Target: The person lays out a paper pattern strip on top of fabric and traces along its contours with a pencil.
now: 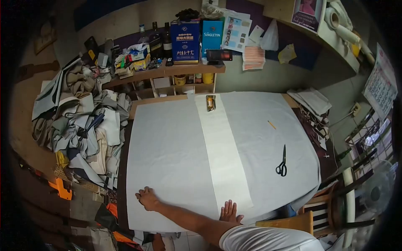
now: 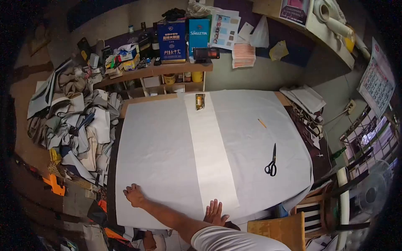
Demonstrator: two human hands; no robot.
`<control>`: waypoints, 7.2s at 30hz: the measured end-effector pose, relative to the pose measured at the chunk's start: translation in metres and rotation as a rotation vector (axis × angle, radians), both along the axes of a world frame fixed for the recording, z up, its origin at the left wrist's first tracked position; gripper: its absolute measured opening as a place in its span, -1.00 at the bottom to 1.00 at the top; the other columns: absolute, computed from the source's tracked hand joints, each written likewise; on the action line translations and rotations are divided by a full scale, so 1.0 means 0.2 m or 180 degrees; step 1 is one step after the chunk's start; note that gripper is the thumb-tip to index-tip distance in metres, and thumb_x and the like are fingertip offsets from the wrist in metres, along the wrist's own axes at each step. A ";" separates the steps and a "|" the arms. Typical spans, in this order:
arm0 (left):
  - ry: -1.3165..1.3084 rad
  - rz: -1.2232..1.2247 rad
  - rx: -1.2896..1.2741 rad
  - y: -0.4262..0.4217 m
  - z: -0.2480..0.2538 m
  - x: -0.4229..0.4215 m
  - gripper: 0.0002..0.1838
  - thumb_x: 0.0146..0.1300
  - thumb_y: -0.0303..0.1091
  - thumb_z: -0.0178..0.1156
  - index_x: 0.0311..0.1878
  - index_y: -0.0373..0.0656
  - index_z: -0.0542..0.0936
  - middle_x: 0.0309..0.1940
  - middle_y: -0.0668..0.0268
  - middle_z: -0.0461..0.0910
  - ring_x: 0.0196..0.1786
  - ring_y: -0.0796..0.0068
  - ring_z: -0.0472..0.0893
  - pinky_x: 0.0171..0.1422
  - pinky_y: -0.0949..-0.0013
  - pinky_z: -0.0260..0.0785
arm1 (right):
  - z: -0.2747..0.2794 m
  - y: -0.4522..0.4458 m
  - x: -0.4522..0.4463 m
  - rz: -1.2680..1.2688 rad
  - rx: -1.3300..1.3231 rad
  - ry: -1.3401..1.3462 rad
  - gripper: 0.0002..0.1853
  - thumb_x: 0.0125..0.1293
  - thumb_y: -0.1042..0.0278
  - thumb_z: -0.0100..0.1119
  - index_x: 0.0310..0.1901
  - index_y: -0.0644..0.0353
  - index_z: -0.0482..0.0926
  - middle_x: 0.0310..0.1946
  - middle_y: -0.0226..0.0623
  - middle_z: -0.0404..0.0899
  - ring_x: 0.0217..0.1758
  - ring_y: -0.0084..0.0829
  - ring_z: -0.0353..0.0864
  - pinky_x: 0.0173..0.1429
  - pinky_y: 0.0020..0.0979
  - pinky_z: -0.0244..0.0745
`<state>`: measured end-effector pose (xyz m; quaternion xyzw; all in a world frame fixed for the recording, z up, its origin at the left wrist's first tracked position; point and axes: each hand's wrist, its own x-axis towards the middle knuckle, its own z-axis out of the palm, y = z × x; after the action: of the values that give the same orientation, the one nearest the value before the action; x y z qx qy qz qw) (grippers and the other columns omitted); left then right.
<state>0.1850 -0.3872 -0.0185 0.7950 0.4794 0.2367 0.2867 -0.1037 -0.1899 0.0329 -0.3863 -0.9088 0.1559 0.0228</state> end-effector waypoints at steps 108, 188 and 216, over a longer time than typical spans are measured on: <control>0.1399 0.0184 -0.0212 -0.29 0.13 -0.14 0.06 0.29 0.24 0.37 0.67 -0.19 0.20 0.70 0.02 0.10 0.72 -0.15 0.07 0.71 -0.28 -0.04 | -0.12 -1.05 2.65 -0.2587 -0.0058 0.0839 -0.41 0.39 0.30 0.23 0.45 0.09 0.46 -0.31 -0.02 0.74 -0.33 0.09 0.73 -0.20 0.05 0.63; 0.0983 0.1610 -0.0440 -0.13 0.28 0.39 -0.36 0.27 -0.09 0.40 0.29 -0.36 0.61 0.39 -0.31 0.36 0.47 -0.35 0.34 0.58 -0.16 0.22 | 0.04 0.25 3.36 -0.2936 -0.2973 0.4971 -0.55 0.38 0.57 0.18 0.31 0.28 0.57 -0.40 -0.39 0.58 -0.47 -0.49 0.57 -0.39 -0.44 0.46; 0.1400 0.1158 -0.0752 -0.23 0.09 0.28 -0.17 0.42 0.14 0.23 0.61 -0.15 0.34 0.68 -0.08 0.11 0.72 -0.22 0.05 0.71 -0.39 -0.11 | 0.48 -0.76 2.26 -0.1249 -0.5107 0.3989 -0.79 0.38 0.56 0.32 0.02 0.31 0.63 -0.17 -0.21 0.74 -0.14 -0.30 0.79 0.10 -0.29 0.73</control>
<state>0.2401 -0.4333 -0.0004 0.6894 0.6886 0.0491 0.2194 0.3489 -0.3409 0.1288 -0.2788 -0.2840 0.8820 0.2525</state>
